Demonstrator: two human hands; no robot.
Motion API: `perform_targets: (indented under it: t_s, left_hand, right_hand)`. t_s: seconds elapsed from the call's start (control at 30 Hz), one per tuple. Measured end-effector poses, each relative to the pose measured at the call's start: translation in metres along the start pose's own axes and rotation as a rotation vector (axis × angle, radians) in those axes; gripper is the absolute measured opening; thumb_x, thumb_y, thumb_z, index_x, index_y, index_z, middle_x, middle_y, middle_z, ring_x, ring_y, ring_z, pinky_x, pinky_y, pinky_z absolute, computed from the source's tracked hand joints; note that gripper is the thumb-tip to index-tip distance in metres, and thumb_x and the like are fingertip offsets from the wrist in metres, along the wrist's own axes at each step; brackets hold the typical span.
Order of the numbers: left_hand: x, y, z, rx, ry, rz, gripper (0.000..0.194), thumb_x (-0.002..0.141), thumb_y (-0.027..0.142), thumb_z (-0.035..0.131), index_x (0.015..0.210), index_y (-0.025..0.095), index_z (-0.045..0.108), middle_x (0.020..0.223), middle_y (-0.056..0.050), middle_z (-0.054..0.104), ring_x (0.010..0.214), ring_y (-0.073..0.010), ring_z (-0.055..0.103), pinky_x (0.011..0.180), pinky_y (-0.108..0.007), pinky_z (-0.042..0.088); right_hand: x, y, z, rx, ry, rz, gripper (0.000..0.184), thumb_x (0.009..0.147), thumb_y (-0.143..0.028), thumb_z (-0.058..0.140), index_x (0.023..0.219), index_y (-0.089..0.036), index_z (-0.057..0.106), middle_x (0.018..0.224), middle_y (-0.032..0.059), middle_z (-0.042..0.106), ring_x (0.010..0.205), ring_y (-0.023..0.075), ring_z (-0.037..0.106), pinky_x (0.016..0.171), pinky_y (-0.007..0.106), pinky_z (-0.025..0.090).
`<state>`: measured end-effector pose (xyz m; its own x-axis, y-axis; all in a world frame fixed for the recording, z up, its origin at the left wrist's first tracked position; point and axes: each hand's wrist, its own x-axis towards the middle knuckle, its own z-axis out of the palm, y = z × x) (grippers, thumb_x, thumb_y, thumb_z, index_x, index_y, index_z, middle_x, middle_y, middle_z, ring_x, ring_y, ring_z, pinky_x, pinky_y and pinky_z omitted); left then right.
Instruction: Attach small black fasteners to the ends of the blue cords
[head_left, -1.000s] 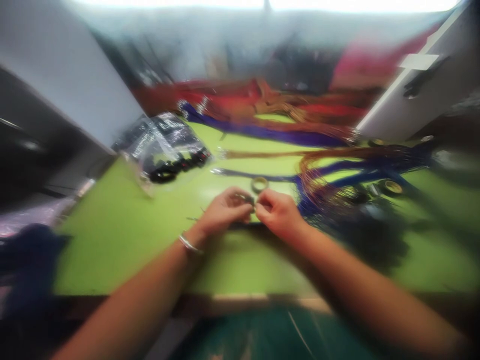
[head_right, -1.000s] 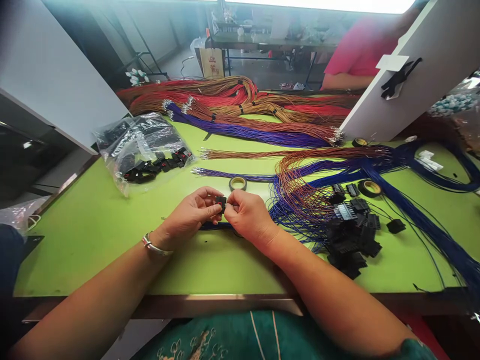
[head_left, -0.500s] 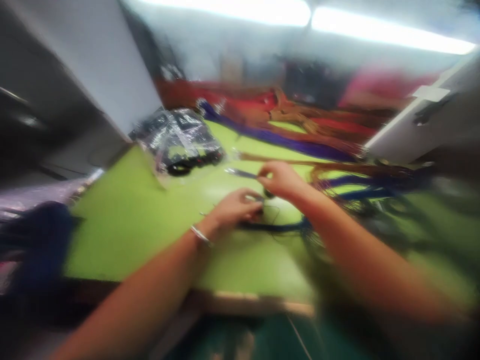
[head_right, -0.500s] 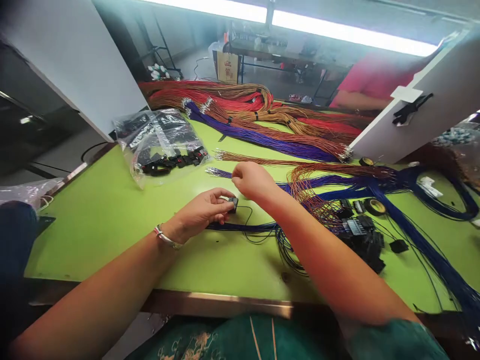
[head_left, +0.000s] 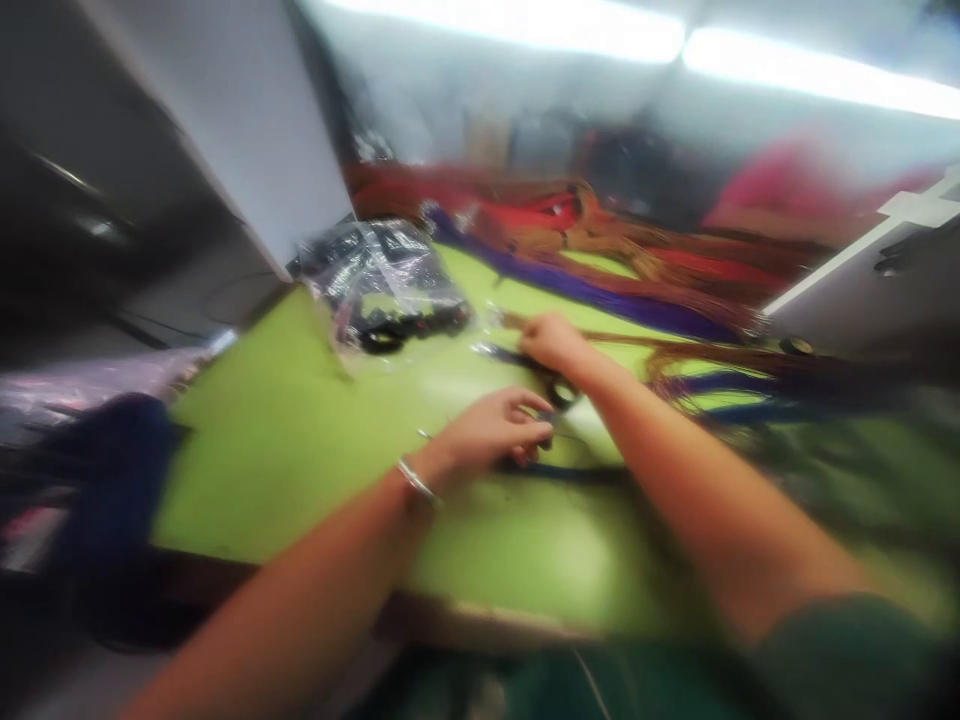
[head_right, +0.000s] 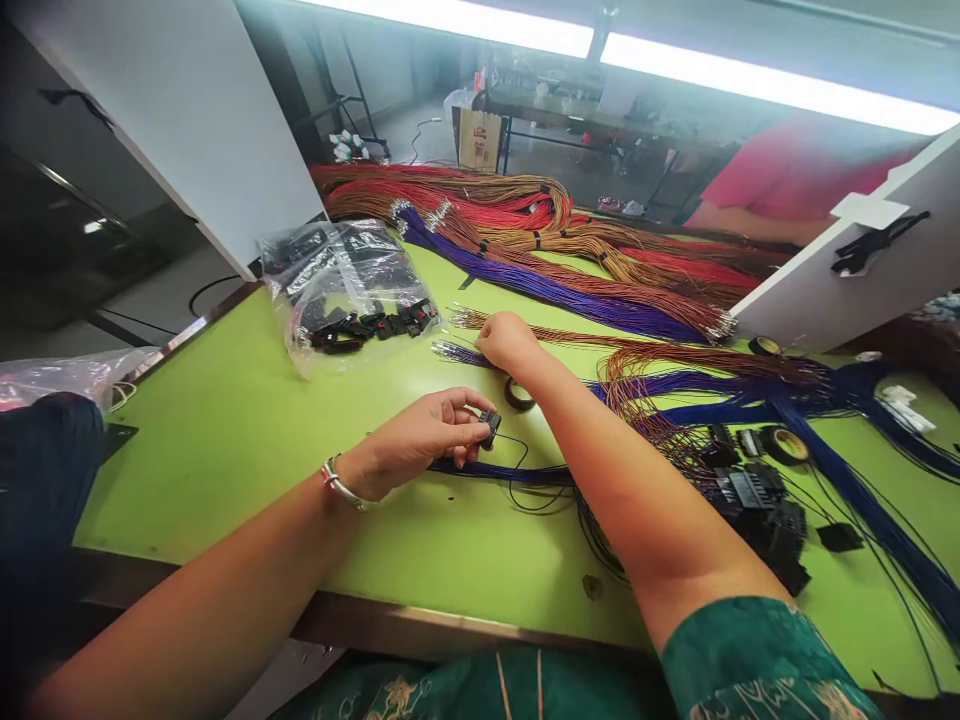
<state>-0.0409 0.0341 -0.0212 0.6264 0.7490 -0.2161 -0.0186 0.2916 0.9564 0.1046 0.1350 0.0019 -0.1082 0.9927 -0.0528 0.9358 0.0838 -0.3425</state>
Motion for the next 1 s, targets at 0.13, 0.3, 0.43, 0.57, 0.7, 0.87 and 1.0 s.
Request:
perform_targets:
  t_s: [0.13, 0.3, 0.43, 0.57, 0.7, 0.87, 1.0]
  left_hand:
    - [-0.001, 0.004, -0.001, -0.025, 0.061, 0.032, 0.035, 0.07, 0.029, 0.069, 0.098, 0.014, 0.055, 0.07, -0.003, 0.062, 0.052, -0.0075, 0.053, 0.05, -0.021, 0.041]
    - [-0.004, 0.013, -0.002, -0.001, 0.26, 0.106, 0.033, 0.071, 0.026, 0.068, 0.1, 0.014, 0.056, 0.067, 0.0, 0.059, 0.054, -0.0071, 0.05, 0.049, -0.019, 0.037]
    - [-0.003, 0.015, -0.005, -0.003, 0.277, 0.149, 0.036, 0.07, 0.027, 0.069, 0.102, 0.013, 0.056, 0.07, -0.001, 0.06, 0.054, -0.007, 0.049, 0.049, -0.019, 0.037]
    - [-0.001, 0.013, -0.006, -0.062, 0.266, 0.136, 0.039, 0.069, 0.03, 0.071, 0.101, 0.013, 0.057, 0.073, -0.004, 0.063, 0.05, -0.0049, 0.044, 0.045, -0.017, 0.031]
    - [0.001, 0.011, -0.004, -0.18, 0.253, 0.116, 0.041, 0.066, 0.028, 0.074, 0.101, 0.014, 0.057, 0.073, -0.004, 0.064, 0.052, -0.0049, 0.046, 0.045, -0.016, 0.029]
    - [0.001, 0.008, 0.0, -0.26, 0.197, 0.109, 0.041, 0.067, 0.022, 0.074, 0.103, 0.015, 0.056, 0.075, -0.004, 0.065, 0.059, -0.0073, 0.052, 0.05, -0.017, 0.034]
    - [0.002, 0.004, 0.0, -0.286, 0.171, 0.083, 0.04, 0.068, 0.02, 0.073, 0.104, 0.016, 0.056, 0.076, -0.004, 0.064, 0.06, -0.0074, 0.052, 0.053, -0.018, 0.036]
  right_hand:
    - [-0.013, -0.003, -0.014, -0.011, 0.121, -0.064, 0.015, 0.07, -0.011, 0.053, 0.062, -0.013, 0.066, 0.053, 0.0021, 0.056, 0.048, 0.0091, 0.04, 0.05, 0.024, 0.03]
    - [-0.042, -0.013, -0.03, 0.104, 0.132, -0.147, 0.015, 0.069, -0.012, 0.053, 0.066, -0.013, 0.068, 0.06, 0.0026, 0.062, 0.054, 0.0104, 0.047, 0.054, 0.024, 0.033]
    - [-0.066, -0.021, -0.032, 0.239, 0.179, -0.202, 0.014, 0.07, -0.015, 0.056, 0.072, -0.015, 0.07, 0.065, 0.0014, 0.065, 0.058, 0.0106, 0.051, 0.057, 0.024, 0.035]
    - [-0.086, -0.018, -0.029, 0.322, 0.277, -0.263, 0.015, 0.072, -0.016, 0.054, 0.068, -0.015, 0.069, 0.058, -0.0002, 0.062, 0.055, 0.0092, 0.049, 0.056, 0.022, 0.035]
    - [-0.105, -0.002, -0.024, 0.357, 0.309, -0.203, 0.017, 0.072, -0.019, 0.053, 0.065, -0.015, 0.067, 0.054, -0.0013, 0.058, 0.051, 0.0083, 0.045, 0.053, 0.022, 0.033]
    - [-0.117, 0.016, -0.011, 0.407, 0.244, -0.095, 0.017, 0.071, -0.022, 0.054, 0.067, -0.015, 0.069, 0.057, -0.001, 0.06, 0.053, 0.0085, 0.045, 0.055, 0.021, 0.033]
    - [-0.117, 0.022, -0.005, 0.436, 0.196, -0.076, 0.019, 0.07, -0.028, 0.057, 0.07, -0.016, 0.071, 0.053, -0.0027, 0.055, 0.051, 0.0076, 0.041, 0.053, 0.021, 0.03]
